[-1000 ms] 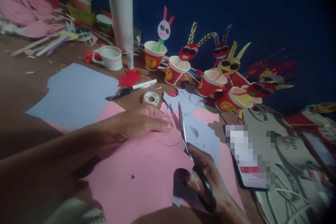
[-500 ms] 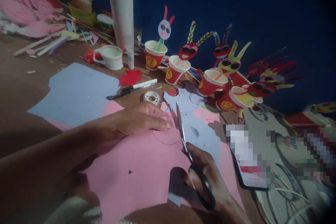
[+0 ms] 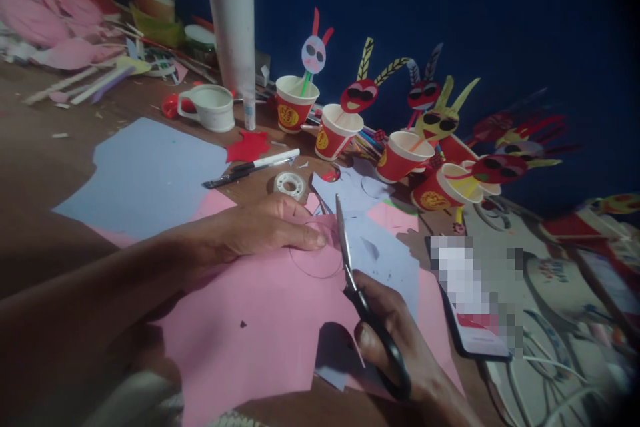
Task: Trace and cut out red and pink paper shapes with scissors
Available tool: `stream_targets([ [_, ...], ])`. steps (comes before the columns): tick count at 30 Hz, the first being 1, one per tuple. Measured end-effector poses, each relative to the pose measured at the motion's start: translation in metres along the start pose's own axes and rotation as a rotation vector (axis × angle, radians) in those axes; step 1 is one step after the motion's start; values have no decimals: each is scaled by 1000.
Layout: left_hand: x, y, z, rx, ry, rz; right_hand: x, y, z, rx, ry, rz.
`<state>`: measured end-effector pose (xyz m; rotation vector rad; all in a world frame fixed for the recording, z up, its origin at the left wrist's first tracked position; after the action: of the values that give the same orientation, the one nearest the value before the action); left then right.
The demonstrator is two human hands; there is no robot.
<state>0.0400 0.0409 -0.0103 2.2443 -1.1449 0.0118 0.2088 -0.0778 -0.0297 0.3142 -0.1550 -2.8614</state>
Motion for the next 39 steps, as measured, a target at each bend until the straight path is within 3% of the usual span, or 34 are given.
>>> stream_targets([
  [24,-3,1,-2,18,-92,-38,1,1,-1,46,-2,-41],
  [39,-4,1,-6,40,-66,23,2,0,1,113,12,-55],
])
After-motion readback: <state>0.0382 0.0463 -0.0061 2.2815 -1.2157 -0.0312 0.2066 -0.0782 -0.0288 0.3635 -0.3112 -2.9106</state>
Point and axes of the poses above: each hand's wrist, its own y-axis away from the middle knuckle, its own x-axis out of the palm, z = x × y, the point moved 2 cm from there along -y, towards the middle knuckle
